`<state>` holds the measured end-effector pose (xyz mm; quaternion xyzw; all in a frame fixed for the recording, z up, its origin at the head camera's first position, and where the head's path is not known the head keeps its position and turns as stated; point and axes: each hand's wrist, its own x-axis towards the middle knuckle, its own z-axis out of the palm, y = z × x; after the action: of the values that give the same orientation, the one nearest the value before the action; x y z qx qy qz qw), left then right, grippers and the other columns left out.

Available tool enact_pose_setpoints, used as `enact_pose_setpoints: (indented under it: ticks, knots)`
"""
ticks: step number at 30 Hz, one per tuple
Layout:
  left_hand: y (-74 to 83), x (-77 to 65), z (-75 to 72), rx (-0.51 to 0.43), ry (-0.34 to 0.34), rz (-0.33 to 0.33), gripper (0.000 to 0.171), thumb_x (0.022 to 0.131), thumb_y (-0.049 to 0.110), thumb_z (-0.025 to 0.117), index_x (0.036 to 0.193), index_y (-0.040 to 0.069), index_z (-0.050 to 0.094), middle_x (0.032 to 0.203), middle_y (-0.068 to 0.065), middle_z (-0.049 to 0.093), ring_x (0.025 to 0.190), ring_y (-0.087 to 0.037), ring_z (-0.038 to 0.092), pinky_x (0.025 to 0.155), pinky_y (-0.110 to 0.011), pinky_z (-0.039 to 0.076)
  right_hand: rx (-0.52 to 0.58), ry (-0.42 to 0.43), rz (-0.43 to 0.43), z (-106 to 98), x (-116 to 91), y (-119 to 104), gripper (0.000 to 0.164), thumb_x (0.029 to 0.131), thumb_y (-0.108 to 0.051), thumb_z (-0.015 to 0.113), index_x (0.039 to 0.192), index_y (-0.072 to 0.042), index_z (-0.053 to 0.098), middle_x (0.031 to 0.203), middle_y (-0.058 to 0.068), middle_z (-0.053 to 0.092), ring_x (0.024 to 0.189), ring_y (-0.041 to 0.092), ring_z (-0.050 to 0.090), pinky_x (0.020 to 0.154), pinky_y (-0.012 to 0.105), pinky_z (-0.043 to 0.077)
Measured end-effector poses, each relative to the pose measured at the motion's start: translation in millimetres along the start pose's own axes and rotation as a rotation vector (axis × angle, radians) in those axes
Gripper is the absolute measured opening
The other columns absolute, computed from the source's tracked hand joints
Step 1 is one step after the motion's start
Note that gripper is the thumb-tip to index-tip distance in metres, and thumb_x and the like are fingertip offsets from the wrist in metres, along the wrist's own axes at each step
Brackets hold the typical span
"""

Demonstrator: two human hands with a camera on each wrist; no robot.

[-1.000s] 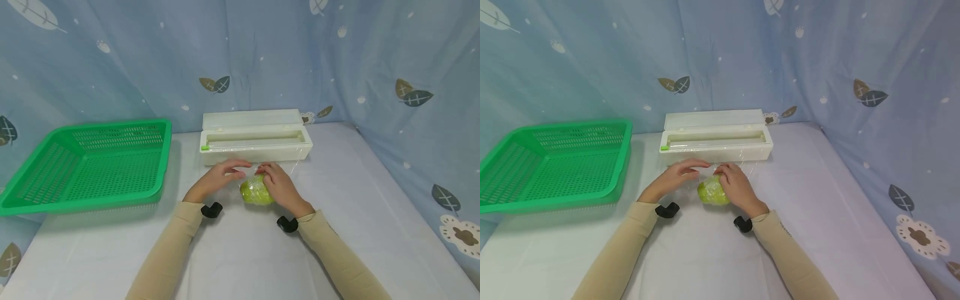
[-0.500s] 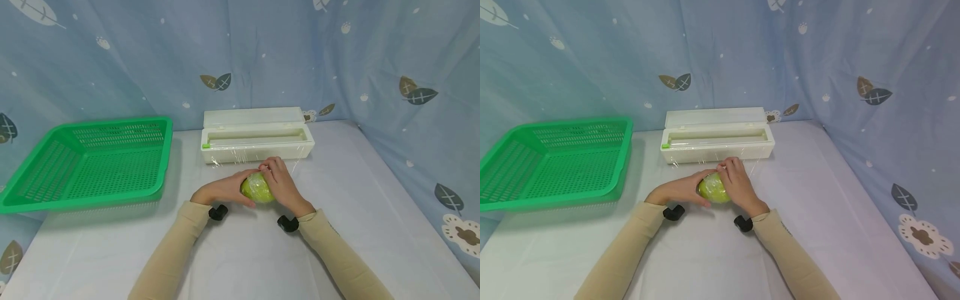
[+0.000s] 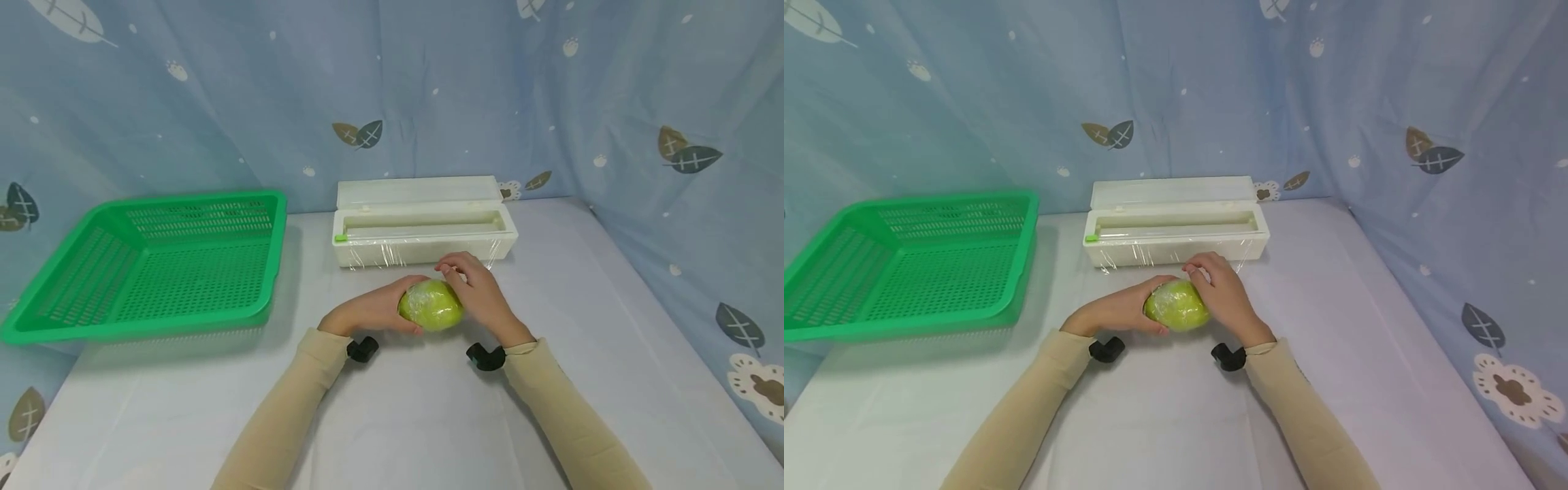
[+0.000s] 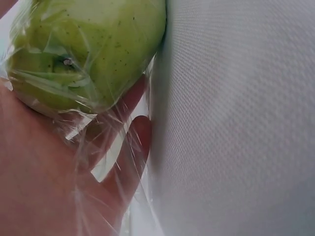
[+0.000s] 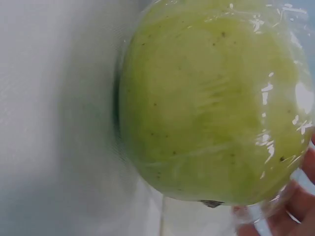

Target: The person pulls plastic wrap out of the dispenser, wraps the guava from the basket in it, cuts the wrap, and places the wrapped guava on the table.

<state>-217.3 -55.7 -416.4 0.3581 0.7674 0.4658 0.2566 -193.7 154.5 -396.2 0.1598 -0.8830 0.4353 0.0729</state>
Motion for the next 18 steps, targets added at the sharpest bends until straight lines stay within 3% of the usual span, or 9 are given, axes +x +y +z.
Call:
enact_pose_setpoints:
  ticks: [5, 12, 16, 18]
  knots:
    - [-3.3, 1.2, 0.1, 0.024, 0.003, -0.033, 0.079, 0.068, 0.026, 0.077, 0.132, 0.024, 0.030, 0.116, 0.006, 0.046, 0.100, -0.013, 0.048, 0.083, -0.030, 0.042, -0.043, 0.065, -0.122, -3.7, -3.0, -13.5, 0.021, 0.092, -0.031, 0.050, 0.094, -0.016, 0.063, 0.090, -0.009, 0.055, 0.076, 0.009, 0.050, 0.066, 0.029, 0.043]
    - [-3.5, 1.0, 0.4, -0.001, -0.016, -0.049, 0.076, 0.069, 0.026, 0.076, 0.130, 0.020, 0.031, 0.111, 0.003, 0.049, 0.092, -0.014, 0.053, 0.077, -0.029, 0.046, -0.240, -0.093, -0.231, 2.4, -10.7, -32.4, 0.023, 0.081, -0.041, 0.062, 0.091, -0.020, 0.064, 0.080, -0.008, 0.046, 0.064, 0.006, 0.042, 0.055, 0.024, 0.038]
    - [-3.2, 0.6, 1.0, -0.019, -0.019, -0.049, 0.078, 0.069, 0.027, 0.077, 0.131, 0.019, 0.030, 0.111, 0.003, 0.049, 0.091, -0.014, 0.054, 0.075, -0.029, 0.047, -0.315, -0.077, -0.275, 7.9, -12.3, -33.8, 0.018, 0.078, -0.032, 0.068, 0.089, -0.018, 0.065, 0.081, -0.008, 0.046, 0.063, 0.004, 0.041, 0.053, 0.022, 0.038]
    - [-4.0, 0.4, 1.8, -0.005, -0.015, -0.044, 0.077, 0.069, 0.028, 0.076, 0.131, 0.020, 0.030, 0.112, 0.004, 0.048, 0.093, -0.014, 0.053, 0.077, -0.029, 0.046, -0.285, -0.062, -0.270, 9.1, -12.8, -33.1, 0.014, 0.078, -0.026, 0.069, 0.088, -0.017, 0.066, 0.080, -0.008, 0.046, 0.065, 0.004, 0.042, 0.054, 0.022, 0.038]
